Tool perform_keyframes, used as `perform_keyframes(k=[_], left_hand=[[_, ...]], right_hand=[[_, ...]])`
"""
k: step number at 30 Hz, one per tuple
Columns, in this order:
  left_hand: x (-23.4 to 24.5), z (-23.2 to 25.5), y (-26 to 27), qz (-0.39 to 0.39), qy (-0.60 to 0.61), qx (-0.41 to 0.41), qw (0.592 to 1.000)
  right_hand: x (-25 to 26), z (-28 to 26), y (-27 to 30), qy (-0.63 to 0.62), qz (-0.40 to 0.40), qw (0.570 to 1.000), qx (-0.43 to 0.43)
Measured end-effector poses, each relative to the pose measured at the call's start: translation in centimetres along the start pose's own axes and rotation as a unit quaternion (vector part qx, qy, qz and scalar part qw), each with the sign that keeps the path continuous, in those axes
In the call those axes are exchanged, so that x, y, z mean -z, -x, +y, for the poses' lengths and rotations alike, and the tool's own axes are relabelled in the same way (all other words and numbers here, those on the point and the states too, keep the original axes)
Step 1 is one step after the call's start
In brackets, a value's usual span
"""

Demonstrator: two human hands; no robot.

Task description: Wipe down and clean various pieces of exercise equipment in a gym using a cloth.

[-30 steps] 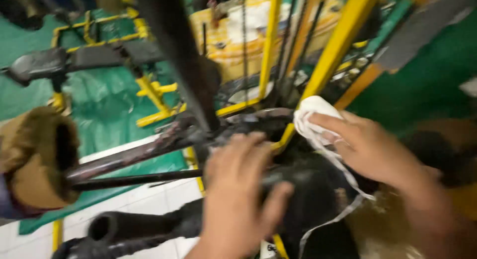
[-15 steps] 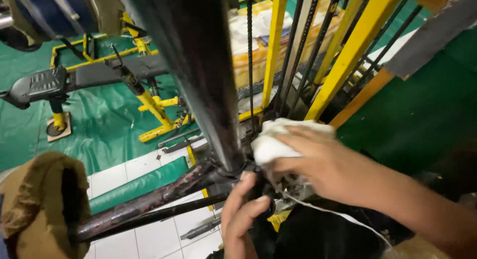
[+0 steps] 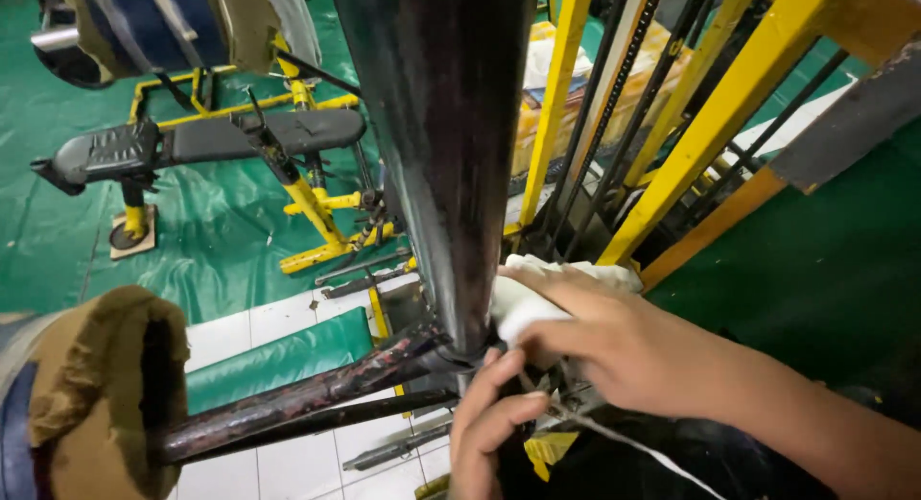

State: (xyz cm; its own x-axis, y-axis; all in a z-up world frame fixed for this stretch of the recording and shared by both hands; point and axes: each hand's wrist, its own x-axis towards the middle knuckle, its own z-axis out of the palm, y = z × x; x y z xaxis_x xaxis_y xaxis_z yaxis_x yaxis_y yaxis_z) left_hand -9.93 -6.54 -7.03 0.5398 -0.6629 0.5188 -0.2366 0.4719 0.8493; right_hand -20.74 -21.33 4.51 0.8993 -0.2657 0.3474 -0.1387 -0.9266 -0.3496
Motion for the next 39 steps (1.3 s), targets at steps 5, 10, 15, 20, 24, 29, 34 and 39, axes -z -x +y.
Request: perform_keyframes(k=[5, 10, 15, 20, 24, 29, 34, 39], left_hand=[[1.3, 1.4, -1.4, -0.056, -0.009, 0.022, 0.998], [2.3, 6.1, -3.9, -0.133, 0.021, 0.079, 0.988], [2.9, 6.1, -4.0, -0.173, 0.038, 0.075, 0.981], [3.1, 7.2, -4.1, -0.209, 0.001, 0.033, 0.977], [2.3, 7.9, -3.7, -0.271, -0.155, -0.111, 0.943], [1.7, 9.1, -4.4, -0.332, -0.211, -0.165, 0.904], [2.4, 8.0, -4.2, -0.351, -0.159, -0.165, 0.908], [2.6, 8.1, -4.0, -0.348, -0.201, -0.219, 0.889]], right_hand=[[1.1, 2.5, 3.3, 0.029, -0.031, 0.998, -0.046], [0.9, 3.3, 0.8, -0.020, -0.143, 0.960, -0.238], [0.1, 1.3, 1.4, 0.114, 0.010, 0.993, 0.033], [2.4, 1.0, 7.1, 0.150, -0.036, 0.977, -0.149], [1.4, -0.3, 11.3, 0.181, -0.112, 0.925, -0.314], [0.5, -7.0, 12.4, 0.247, -0.021, 0.960, -0.131], [1.5, -8.1, 13.3, 0.127, 0.057, 0.985, -0.098], [-3.7, -9.7, 12.7, 0.157, 0.208, 0.848, -0.462]])
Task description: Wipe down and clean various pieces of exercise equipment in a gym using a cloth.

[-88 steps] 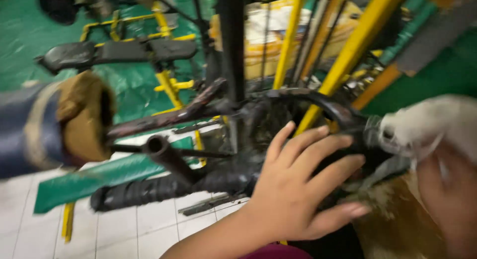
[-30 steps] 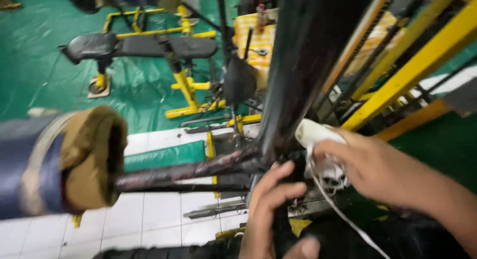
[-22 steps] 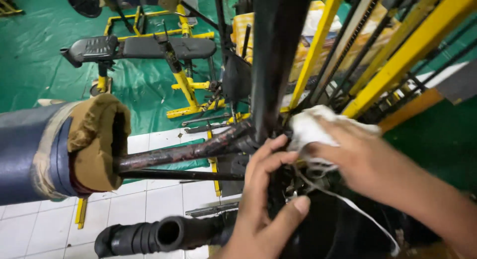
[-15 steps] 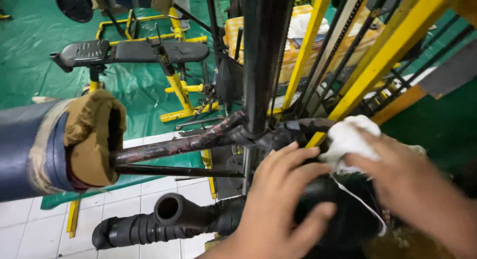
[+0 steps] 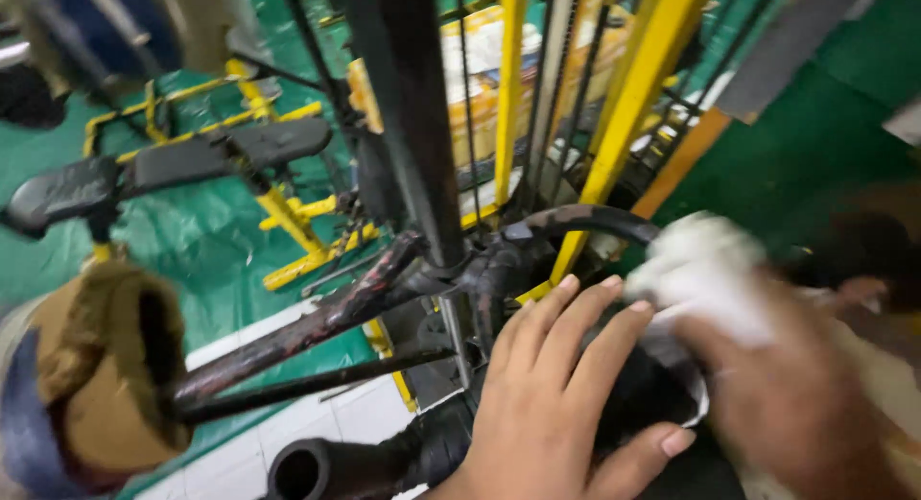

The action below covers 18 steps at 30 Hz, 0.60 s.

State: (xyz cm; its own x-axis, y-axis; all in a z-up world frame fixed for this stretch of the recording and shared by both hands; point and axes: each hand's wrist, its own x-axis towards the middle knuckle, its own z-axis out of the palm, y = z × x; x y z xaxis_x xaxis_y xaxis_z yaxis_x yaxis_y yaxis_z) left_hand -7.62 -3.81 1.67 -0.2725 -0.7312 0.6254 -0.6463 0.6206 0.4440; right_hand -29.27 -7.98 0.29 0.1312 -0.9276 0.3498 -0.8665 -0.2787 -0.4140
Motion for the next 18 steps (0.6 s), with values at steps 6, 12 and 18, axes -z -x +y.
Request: perform_keyframes(k=[6, 12, 18], left_hand=[[-0.3, -1.4, 1.5, 0.025, 0.001, -0.080, 0.996], [-4.2, 0.7, 2.9, -0.071, 0.101, -0.301, 0.946], [-9.6, 5.1, 0.9, -0.138, 0.270, -0.321, 0.897]], right_hand=[[-2.1, -2.5, 6.4, 0.035, 0.110, 0.988, 0.100], [0.1, 1.5, 11.5, -0.237, -0.044, 0.963, -0.122], [7.6, 6.4, 18.0, -0.320, -0.009, 0.914, -0.250]])
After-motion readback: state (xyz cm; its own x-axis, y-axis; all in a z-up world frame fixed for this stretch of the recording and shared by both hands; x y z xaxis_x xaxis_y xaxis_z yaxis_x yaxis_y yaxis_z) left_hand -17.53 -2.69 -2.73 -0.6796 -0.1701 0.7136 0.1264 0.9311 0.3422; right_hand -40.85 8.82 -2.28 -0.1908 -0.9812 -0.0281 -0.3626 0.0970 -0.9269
